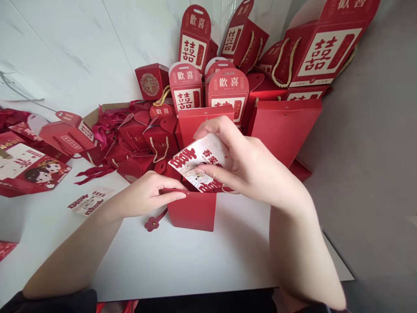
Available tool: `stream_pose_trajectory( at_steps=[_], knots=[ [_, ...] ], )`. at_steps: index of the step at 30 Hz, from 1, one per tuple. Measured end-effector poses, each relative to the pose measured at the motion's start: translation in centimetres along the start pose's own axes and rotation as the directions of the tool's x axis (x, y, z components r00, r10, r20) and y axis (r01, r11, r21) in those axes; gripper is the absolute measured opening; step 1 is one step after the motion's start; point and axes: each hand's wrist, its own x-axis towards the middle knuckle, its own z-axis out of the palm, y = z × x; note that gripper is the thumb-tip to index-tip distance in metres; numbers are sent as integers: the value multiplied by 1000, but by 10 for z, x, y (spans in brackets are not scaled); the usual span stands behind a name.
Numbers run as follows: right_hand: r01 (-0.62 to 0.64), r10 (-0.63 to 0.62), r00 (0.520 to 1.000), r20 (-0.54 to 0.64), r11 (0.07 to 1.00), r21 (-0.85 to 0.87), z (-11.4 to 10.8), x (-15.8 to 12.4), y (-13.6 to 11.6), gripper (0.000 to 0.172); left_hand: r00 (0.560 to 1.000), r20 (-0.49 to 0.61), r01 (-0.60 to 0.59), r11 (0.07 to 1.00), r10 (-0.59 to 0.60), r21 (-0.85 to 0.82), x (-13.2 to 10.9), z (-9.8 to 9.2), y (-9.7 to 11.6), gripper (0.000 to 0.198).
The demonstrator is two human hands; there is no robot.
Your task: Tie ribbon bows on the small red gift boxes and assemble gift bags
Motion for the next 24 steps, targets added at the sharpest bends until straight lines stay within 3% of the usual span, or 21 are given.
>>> stream_pose_trajectory(
  at_steps=[4,9,11,14,16,19,21,24],
  knots=[
    [7,-9,999,32,998,64,2,0,-2,28,996,60,63,997,-60,-50,-1,-1,3,30],
    [100,-100,991,89,995,1,3,0,-3,27,999,-21,-38,999,38,2,0,-1,4,32],
    [107,-93,975,204,992,-60,8,2,-5,27,999,4,38,999,-38,-6,0,0,0,35],
    [104,-32,922,386,980,-168,18,4,-8,35,965,188,201,976,-183,-84,-2,-2,-5,31],
    [93,19,894,448,970,-226,24,4,-10,48,934,286,255,961,-215,-109,-2,-5,-7,28],
    [94,78,876,476,940,-327,35,5,-13,66,905,319,322,943,-280,-84,-3,-7,-8,20],
    [123,98,855,510,916,-382,46,8,-14,65,874,336,394,917,-351,-66,-3,-6,-8,32],
    [144,138,803,580,899,-413,65,13,-15,41,830,365,471,881,-422,-54,-3,-4,-9,46]
  ],
)
